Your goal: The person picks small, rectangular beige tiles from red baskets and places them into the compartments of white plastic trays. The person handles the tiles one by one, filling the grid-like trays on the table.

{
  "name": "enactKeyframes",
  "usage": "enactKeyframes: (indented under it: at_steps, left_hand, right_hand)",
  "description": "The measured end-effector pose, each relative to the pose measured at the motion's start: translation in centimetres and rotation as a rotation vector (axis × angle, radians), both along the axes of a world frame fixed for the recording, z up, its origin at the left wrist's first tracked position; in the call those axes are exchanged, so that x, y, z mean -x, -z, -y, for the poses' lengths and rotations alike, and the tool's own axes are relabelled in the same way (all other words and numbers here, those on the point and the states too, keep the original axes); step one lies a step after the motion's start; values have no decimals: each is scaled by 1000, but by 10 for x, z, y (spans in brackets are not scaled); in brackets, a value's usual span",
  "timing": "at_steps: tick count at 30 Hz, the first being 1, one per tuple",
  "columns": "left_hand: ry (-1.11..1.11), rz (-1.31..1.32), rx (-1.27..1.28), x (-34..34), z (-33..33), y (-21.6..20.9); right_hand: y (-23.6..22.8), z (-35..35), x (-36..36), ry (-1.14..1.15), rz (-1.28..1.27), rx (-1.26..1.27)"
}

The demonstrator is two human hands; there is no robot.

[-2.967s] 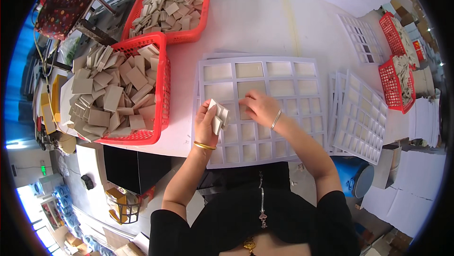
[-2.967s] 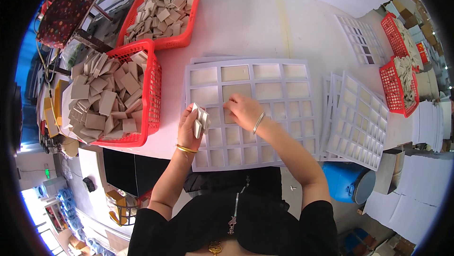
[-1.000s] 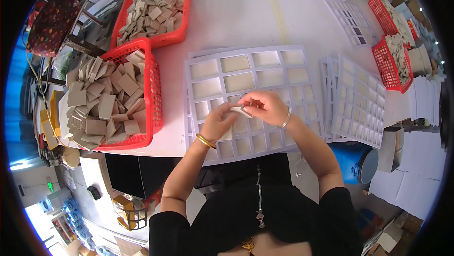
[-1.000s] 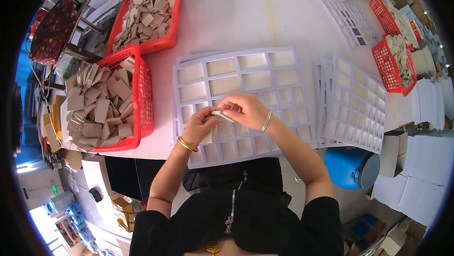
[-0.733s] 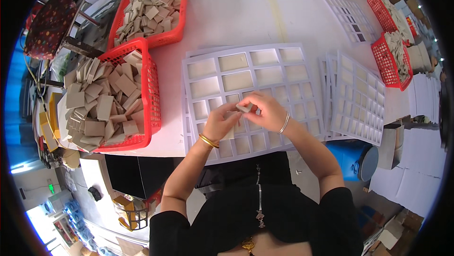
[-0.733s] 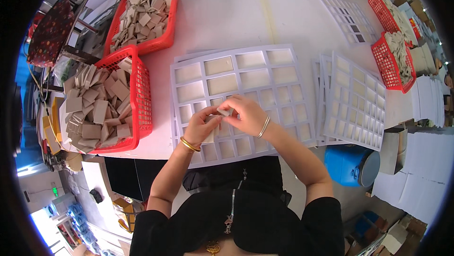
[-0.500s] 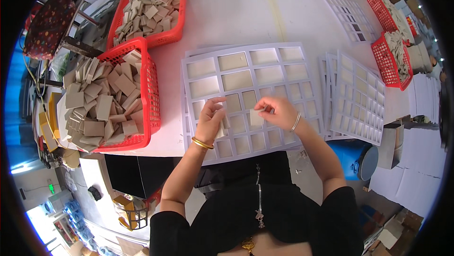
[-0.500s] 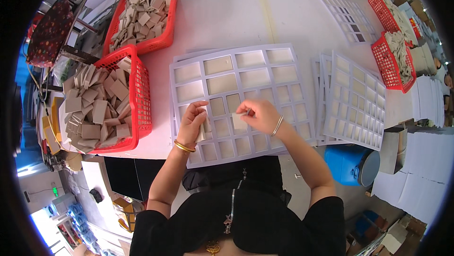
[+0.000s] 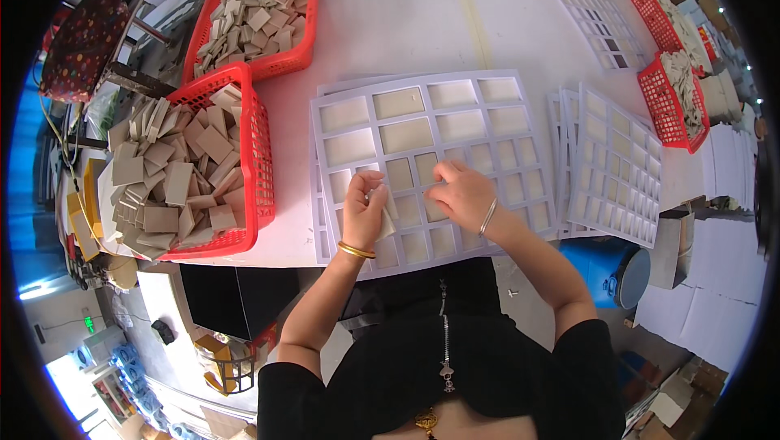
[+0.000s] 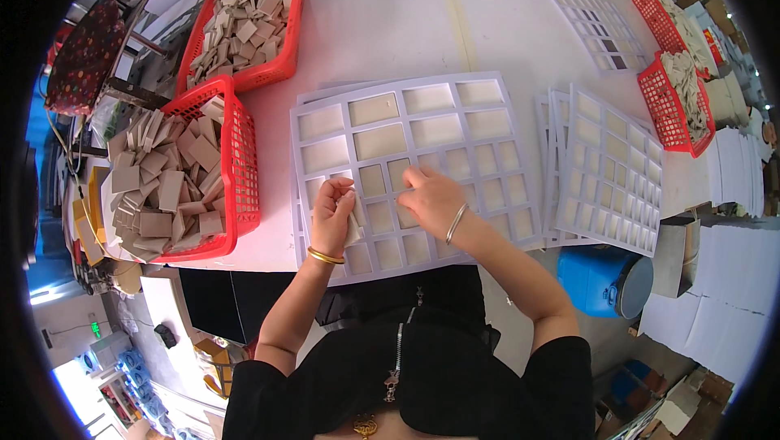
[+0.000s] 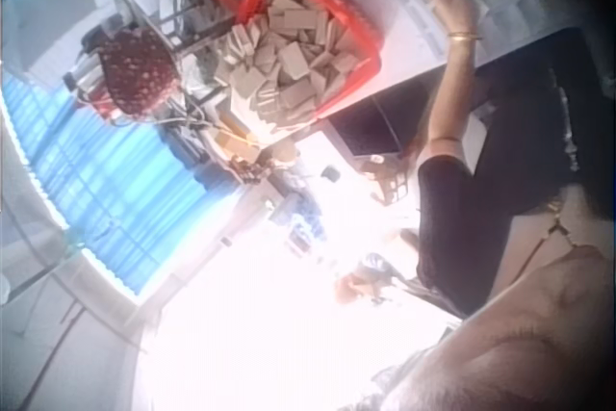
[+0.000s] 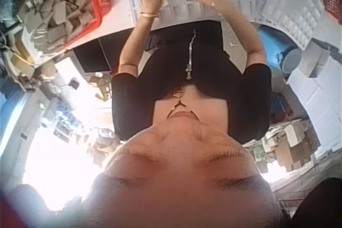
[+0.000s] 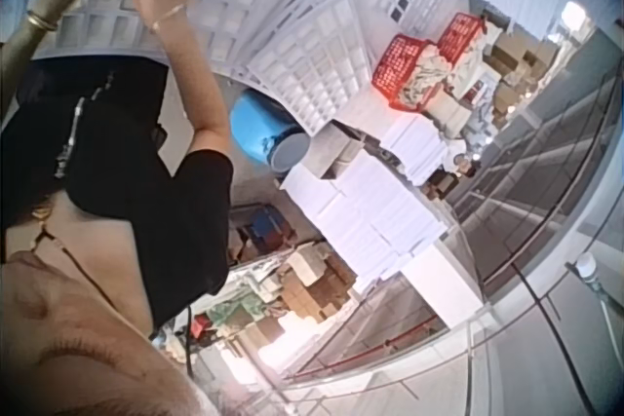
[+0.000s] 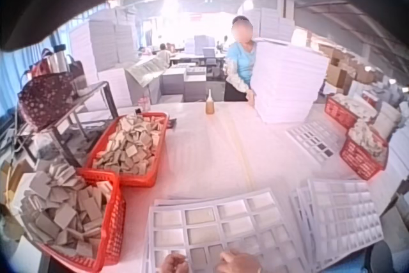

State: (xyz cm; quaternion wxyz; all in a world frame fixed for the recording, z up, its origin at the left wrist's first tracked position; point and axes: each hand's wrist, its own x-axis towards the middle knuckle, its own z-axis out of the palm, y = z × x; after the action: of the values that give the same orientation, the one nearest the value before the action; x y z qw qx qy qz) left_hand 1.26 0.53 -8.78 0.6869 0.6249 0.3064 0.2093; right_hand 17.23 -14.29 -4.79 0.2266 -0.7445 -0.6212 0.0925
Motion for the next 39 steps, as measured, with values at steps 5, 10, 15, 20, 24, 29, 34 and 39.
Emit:
enactKeyframes:
  at_steps: [5, 10, 15, 20, 24, 29, 34, 39]
  left_hand:
    - [-25, 49, 11, -3, 4, 2]
    - [91, 123, -23, -7, 13, -12]
    - [-78, 195, -170, -8, 15, -16]
    - [-24, -37, -313, 14, -2, -21]
    - [140, -174, -712, 29, -4, -31]
    - [258, -166, -851, 38, 7, -36]
    - [481, -290, -1068, 38, 22, -28]
    - [583, -418, -1111, 34, 24, -27]
  right_hand:
    - [-8, -7, -1, 79, -245, -94]
    - [-27, -27, 12, 133, -773, 28]
    - [-25, -33, 17, 121, -824, -4]
    - [-6, -21, 7, 228, -760, 94]
    - [1, -16, 15, 161, -573, 118]
    - [18, -17, 20, 79, -260, -84]
    - [9, -21, 20, 76, -139, -241]
    - [1, 6, 12, 26, -60, -27]
